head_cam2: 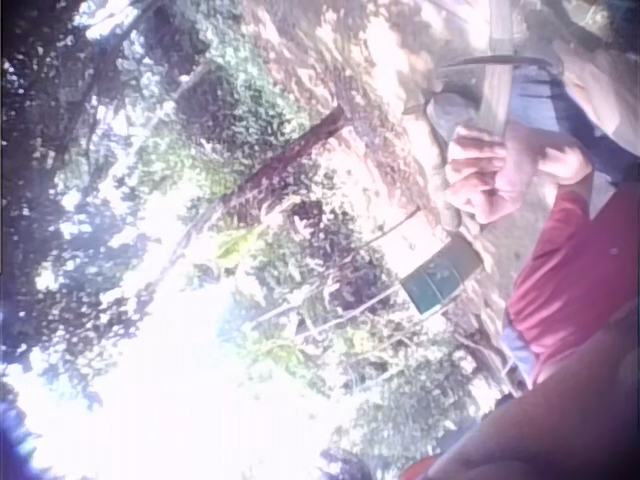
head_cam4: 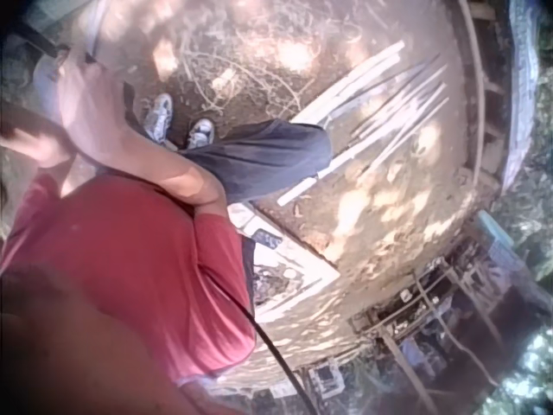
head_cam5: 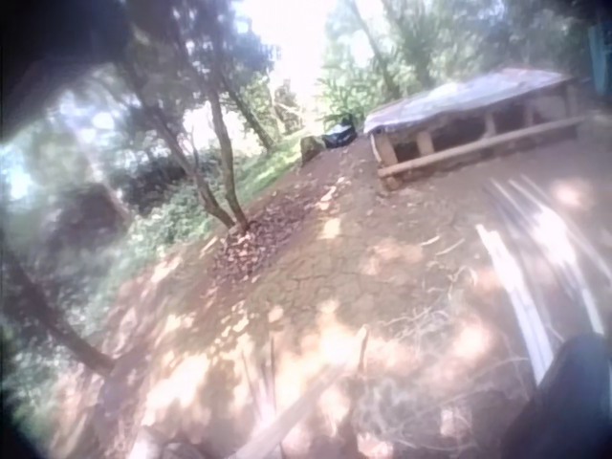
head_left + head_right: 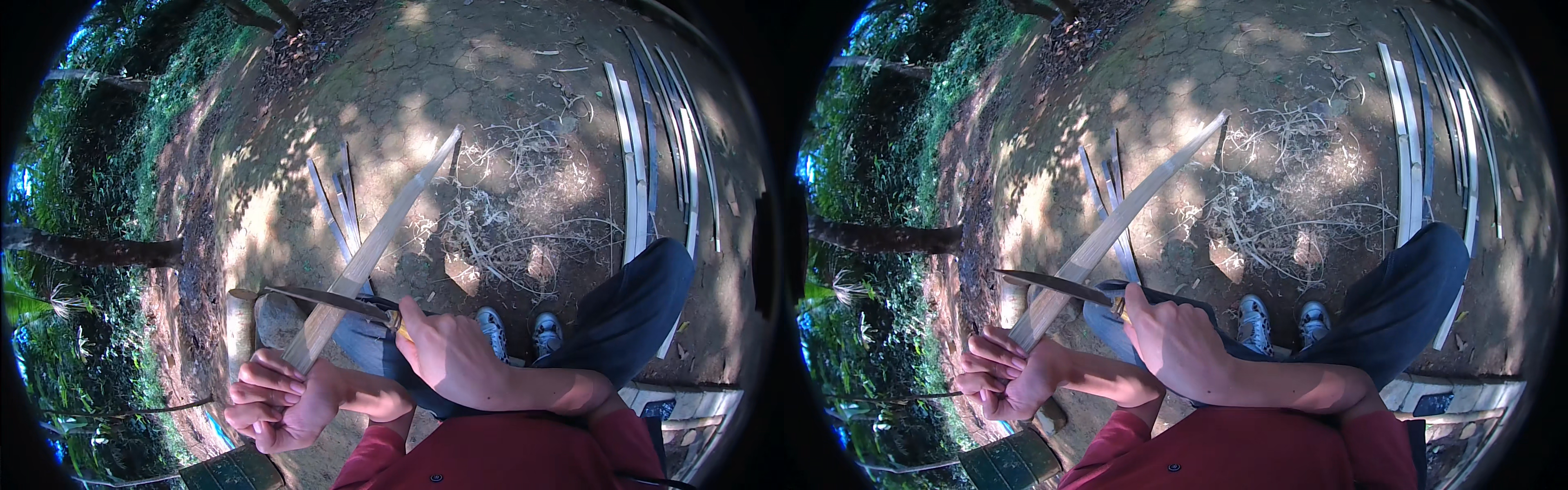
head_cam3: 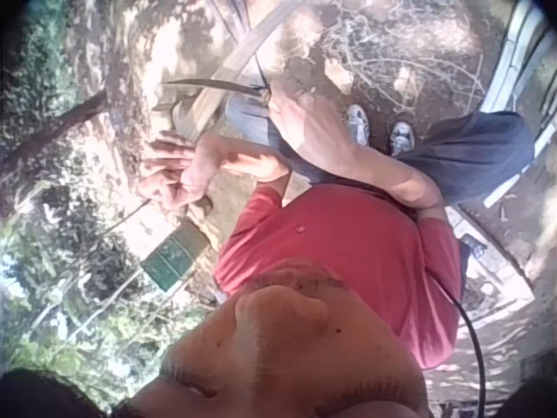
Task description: The person shaves a strip of bamboo using a knife, removing thin layers of wood from the surface.
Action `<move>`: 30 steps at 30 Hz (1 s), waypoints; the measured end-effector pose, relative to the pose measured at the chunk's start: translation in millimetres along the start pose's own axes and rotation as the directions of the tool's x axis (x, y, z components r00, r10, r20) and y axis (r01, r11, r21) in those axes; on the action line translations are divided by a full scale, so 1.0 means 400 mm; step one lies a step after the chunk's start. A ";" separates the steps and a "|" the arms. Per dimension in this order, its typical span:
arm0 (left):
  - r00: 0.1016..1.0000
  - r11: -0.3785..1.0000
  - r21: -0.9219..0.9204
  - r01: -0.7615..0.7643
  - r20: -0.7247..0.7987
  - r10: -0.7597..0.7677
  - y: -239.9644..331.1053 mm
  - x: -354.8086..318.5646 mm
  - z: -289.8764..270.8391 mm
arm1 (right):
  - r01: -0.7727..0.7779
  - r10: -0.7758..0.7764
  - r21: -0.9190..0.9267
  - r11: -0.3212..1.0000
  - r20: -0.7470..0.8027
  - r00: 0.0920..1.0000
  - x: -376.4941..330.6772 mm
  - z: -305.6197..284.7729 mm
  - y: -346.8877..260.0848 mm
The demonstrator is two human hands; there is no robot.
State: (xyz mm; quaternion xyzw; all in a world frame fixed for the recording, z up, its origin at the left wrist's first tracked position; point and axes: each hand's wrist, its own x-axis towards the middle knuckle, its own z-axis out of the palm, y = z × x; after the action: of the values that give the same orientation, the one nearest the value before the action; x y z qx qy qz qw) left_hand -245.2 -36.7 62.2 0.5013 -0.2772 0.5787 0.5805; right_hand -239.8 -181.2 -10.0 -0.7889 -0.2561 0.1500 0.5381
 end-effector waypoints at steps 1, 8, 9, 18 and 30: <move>1.000 1.000 0.004 0.006 0.011 -0.006 0.000 -0.001 -0.006 | -0.050 0.048 -0.036 0.998 -0.046 0.998 0.019 0.011 0.029; 0.998 0.998 0.052 -0.040 -0.039 0.042 0.009 0.002 -0.016 | -0.021 0.019 -0.009 1.000 -0.129 0.991 0.065 -0.013 0.068; 0.998 0.999 0.030 -0.039 -0.050 0.040 0.004 -0.002 -0.013 | -0.002 0.000 -0.024 1.000 -0.083 0.997 0.059 -0.012 0.056; 1.000 1.000 -0.021 -0.019 -0.003 0.019 0.005 0.005 -0.087 | -0.280 0.250 -0.142 0.949 -0.198 0.948 0.197 0.061 0.379; 0.977 0.987 0.139 -0.076 -0.188 0.101 0.012 0.014 -0.093 | -0.149 0.105 -0.122 0.981 -0.310 0.945 0.256 0.153 0.432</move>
State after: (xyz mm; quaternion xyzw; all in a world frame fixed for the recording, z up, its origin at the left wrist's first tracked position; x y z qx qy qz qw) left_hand -258.3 -1.7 55.9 0.4665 -0.2025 0.6673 0.5442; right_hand -144.6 -126.1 -188.8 -0.8541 -0.1295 0.0429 0.5018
